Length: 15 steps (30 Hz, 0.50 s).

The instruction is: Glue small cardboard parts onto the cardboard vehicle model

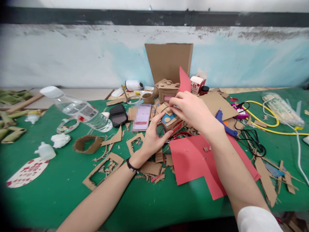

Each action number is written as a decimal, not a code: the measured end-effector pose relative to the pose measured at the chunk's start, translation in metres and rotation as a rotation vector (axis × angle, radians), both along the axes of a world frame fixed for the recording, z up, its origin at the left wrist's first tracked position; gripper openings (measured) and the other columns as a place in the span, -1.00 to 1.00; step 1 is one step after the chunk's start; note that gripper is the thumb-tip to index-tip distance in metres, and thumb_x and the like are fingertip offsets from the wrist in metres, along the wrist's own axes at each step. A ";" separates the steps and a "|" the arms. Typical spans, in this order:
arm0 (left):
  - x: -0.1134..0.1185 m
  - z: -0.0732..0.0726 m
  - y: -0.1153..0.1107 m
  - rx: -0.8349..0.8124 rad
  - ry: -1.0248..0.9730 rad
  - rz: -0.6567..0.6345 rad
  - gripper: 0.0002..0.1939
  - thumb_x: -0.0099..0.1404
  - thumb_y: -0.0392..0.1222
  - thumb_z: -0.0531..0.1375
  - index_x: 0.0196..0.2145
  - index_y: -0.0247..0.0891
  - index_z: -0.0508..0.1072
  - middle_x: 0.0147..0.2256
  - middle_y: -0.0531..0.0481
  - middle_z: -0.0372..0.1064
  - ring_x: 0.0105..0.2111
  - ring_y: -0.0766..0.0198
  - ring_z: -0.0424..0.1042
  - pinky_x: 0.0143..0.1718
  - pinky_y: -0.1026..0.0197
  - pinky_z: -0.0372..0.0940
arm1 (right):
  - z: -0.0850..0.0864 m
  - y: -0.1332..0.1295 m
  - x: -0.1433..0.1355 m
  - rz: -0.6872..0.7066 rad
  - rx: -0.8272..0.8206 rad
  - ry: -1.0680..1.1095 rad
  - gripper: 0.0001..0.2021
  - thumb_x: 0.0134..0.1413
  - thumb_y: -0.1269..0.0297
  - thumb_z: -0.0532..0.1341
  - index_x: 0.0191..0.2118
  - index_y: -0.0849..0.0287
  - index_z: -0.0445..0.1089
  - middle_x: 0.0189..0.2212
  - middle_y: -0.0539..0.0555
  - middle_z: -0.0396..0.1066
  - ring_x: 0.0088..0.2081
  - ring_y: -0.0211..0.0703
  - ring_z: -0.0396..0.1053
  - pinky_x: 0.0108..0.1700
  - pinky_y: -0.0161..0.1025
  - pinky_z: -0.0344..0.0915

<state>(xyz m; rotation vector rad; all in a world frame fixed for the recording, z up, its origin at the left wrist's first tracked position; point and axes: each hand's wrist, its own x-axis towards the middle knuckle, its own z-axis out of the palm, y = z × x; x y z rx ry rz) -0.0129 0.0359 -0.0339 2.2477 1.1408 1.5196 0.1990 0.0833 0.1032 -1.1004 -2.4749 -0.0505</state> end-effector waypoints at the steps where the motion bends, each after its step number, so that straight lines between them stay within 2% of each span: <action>1: 0.000 0.000 0.000 -0.001 -0.002 -0.001 -0.26 0.52 -0.02 0.35 0.52 -0.10 0.19 0.40 -0.28 0.36 0.42 -0.12 0.39 0.42 -0.23 0.37 | 0.000 0.001 0.001 0.006 -0.007 -0.003 -0.76 0.56 0.23 0.15 0.00 0.07 0.59 -0.08 0.19 0.57 -0.04 0.06 0.49 -0.06 -0.09 0.33; 4: 0.000 0.000 0.000 -0.010 -0.007 -0.004 -0.26 0.52 -0.03 0.35 0.52 -0.10 0.19 0.40 -0.28 0.35 0.43 -0.11 0.38 0.41 -0.22 0.40 | 0.000 0.001 0.001 0.017 -0.020 -0.008 -0.76 0.56 0.25 0.15 -0.01 0.09 0.59 -0.08 0.18 0.57 -0.04 0.04 0.49 -0.06 -0.10 0.32; 10: -0.001 -0.001 0.001 -0.013 0.010 0.002 -0.23 0.51 -0.03 0.35 0.53 -0.10 0.16 0.42 -0.29 0.34 0.43 -0.12 0.38 0.43 -0.27 0.37 | -0.004 -0.003 -0.012 -0.068 0.031 -0.035 -0.76 0.54 0.05 0.23 -0.07 0.09 0.54 -0.11 0.18 0.59 -0.04 0.07 0.46 -0.17 -0.13 0.27; 15: 0.000 -0.001 0.001 -0.008 0.013 0.002 -0.24 0.51 -0.03 0.35 0.53 -0.09 0.17 0.41 -0.29 0.35 0.43 -0.13 0.38 0.44 -0.29 0.35 | -0.005 -0.005 -0.015 -0.093 0.074 -0.065 -0.80 0.55 0.14 0.19 -0.06 0.08 0.52 -0.10 0.19 0.59 -0.02 0.08 0.44 -0.23 -0.15 0.21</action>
